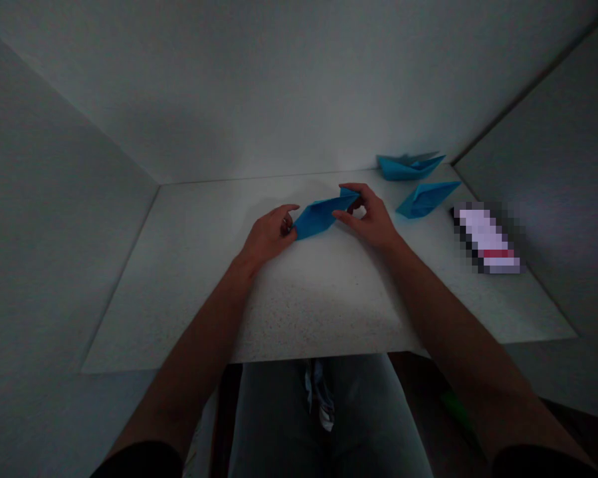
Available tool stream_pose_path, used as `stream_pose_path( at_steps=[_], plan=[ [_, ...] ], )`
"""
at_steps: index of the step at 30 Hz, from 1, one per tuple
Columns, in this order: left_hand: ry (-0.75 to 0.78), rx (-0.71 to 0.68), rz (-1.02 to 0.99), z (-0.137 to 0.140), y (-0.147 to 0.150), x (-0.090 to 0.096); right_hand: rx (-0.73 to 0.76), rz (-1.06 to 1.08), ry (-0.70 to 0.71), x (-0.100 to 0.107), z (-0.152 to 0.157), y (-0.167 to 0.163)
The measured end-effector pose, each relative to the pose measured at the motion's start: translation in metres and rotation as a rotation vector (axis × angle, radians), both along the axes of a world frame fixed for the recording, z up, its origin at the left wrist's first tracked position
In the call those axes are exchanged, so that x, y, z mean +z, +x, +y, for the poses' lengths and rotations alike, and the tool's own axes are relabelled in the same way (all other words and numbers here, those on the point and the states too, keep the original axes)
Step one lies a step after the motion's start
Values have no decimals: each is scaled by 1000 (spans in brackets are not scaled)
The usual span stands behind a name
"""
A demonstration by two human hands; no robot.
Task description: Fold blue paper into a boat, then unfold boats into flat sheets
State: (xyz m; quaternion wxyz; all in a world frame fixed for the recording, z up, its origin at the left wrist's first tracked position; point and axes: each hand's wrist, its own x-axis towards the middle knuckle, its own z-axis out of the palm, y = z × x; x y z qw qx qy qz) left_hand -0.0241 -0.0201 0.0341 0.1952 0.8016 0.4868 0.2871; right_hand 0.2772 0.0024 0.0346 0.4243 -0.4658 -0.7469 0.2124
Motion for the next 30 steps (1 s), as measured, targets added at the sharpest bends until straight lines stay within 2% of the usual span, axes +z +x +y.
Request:
stream_pose_path(
  at_steps=[4, 9, 14, 17, 24, 30],
  plan=[
    [-10, -41, -79, -3, 7, -3, -9, 14, -32, -4, -3, -10],
    [-92, -52, -146, -7, 14, -5, 143, -116, 34, -8, -1, -15],
    [-158, -32, -185, -8, 12, -1, 215, -213, 61, -4, -1, -12],
    [-124, -3, -167, -6, 7, 3, 240, -205, 69, 1, -3, -9],
    [129, 33, -87, 1, -4, 2, 314, -171, 72, 4, -1, 2],
    [46, -119, -12, 3, -10, 3, 383, -223, -58, -1, 5, 17]
  ],
)
